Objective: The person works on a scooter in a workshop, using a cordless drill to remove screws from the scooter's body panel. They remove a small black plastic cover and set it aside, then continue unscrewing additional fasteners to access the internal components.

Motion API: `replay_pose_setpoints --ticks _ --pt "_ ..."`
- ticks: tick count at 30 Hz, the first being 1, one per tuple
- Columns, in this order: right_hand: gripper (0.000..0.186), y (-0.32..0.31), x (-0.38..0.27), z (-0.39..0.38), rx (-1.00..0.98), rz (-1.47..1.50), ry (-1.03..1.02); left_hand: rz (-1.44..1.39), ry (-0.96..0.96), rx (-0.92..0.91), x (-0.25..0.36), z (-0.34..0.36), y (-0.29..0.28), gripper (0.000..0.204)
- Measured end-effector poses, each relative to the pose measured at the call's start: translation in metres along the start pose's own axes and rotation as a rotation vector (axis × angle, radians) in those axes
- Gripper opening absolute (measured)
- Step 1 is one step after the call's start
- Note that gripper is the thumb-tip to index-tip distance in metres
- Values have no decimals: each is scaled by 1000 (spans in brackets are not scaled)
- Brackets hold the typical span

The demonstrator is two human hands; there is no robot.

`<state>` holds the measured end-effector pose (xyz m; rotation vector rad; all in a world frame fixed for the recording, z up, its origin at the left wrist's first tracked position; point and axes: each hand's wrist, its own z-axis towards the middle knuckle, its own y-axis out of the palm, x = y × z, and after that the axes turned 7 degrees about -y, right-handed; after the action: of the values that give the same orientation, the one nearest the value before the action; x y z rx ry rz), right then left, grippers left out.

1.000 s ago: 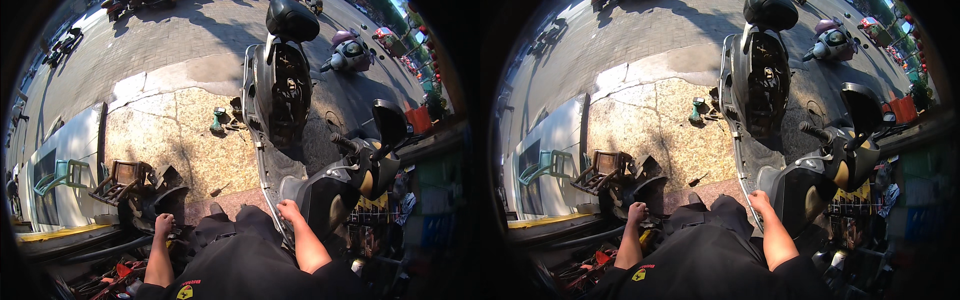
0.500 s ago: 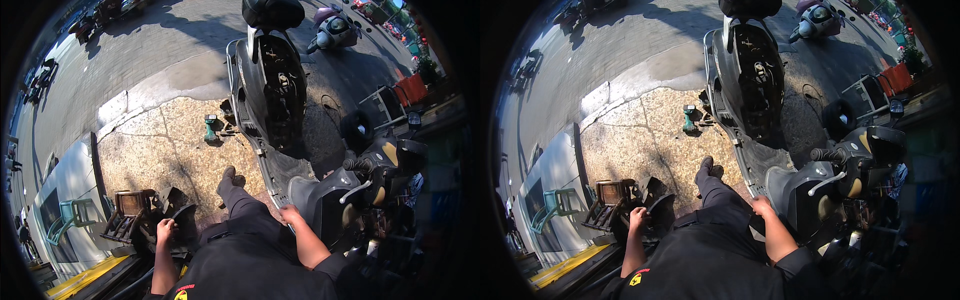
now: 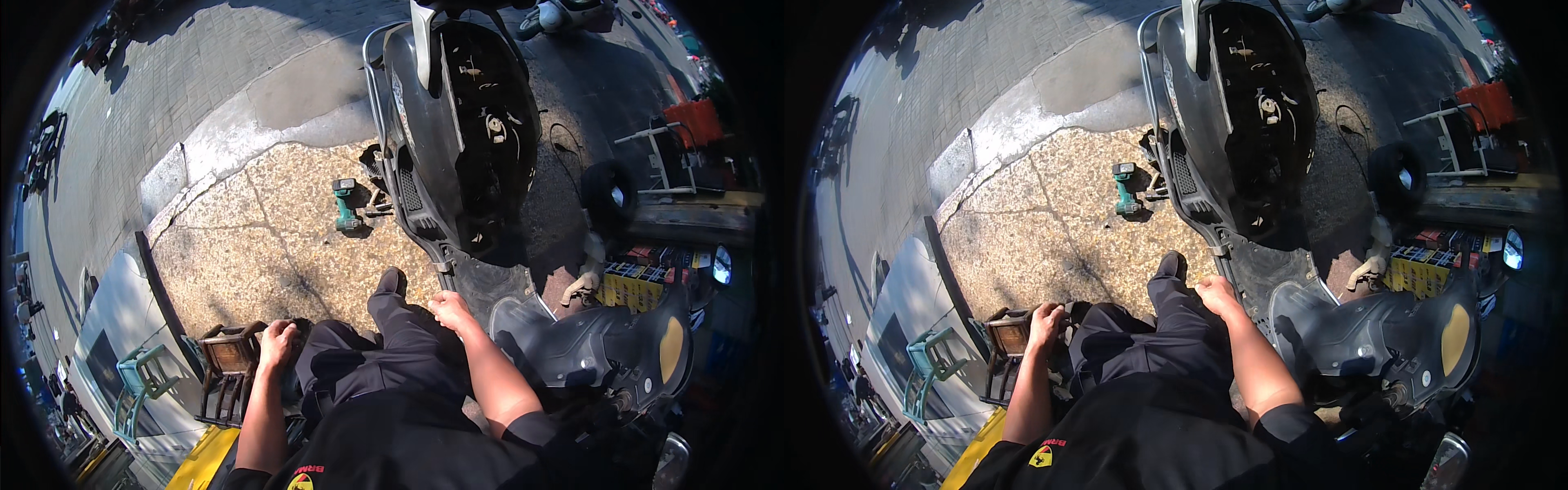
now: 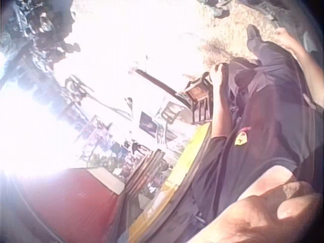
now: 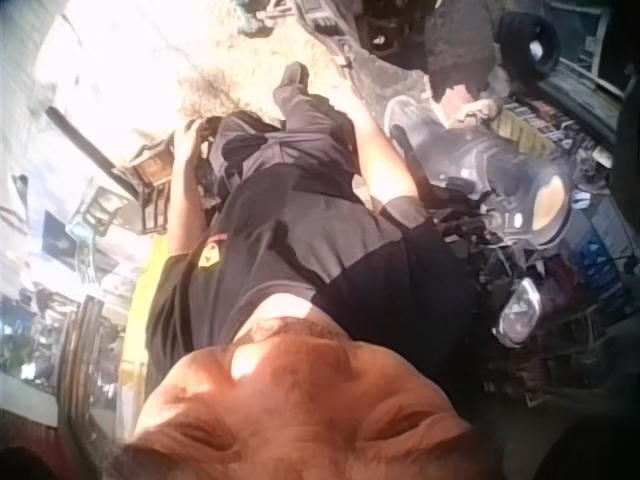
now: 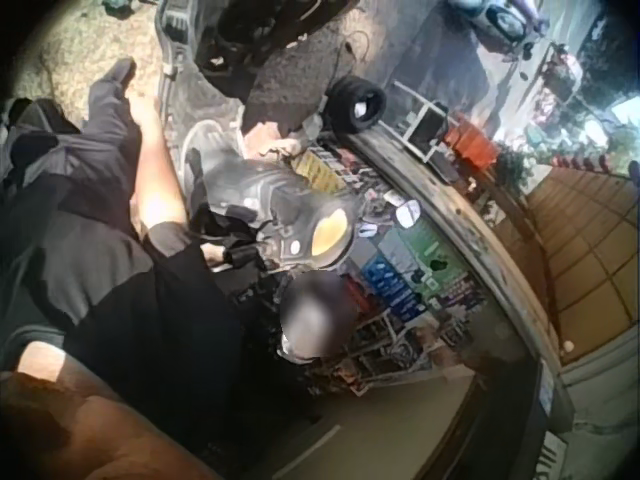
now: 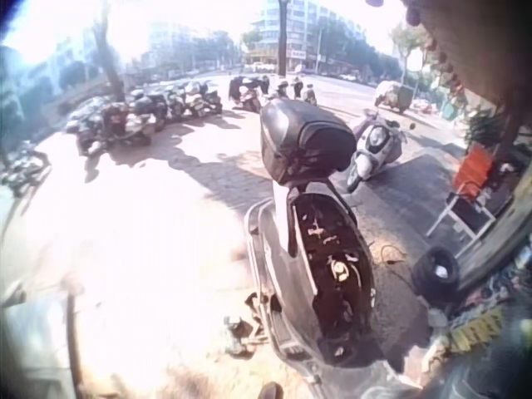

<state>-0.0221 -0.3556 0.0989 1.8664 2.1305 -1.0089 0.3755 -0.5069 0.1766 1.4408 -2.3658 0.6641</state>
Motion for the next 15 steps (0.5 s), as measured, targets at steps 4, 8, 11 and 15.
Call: replay_pose_setpoints --ticks 4,8,11,15 --pt "26 13 -41 44 -60 86 40 183 44 -124 51 42 36 32" --pt "31 40 -69 88 -53 193 127 387 60 -249 76 98 61 36" --pt "31 68 -82 126 -44 246 167 474 14 -317 79 148 71 34" --pt "30 119 -93 200 -8 347 222 489 -31 -398 71 219 75 33"
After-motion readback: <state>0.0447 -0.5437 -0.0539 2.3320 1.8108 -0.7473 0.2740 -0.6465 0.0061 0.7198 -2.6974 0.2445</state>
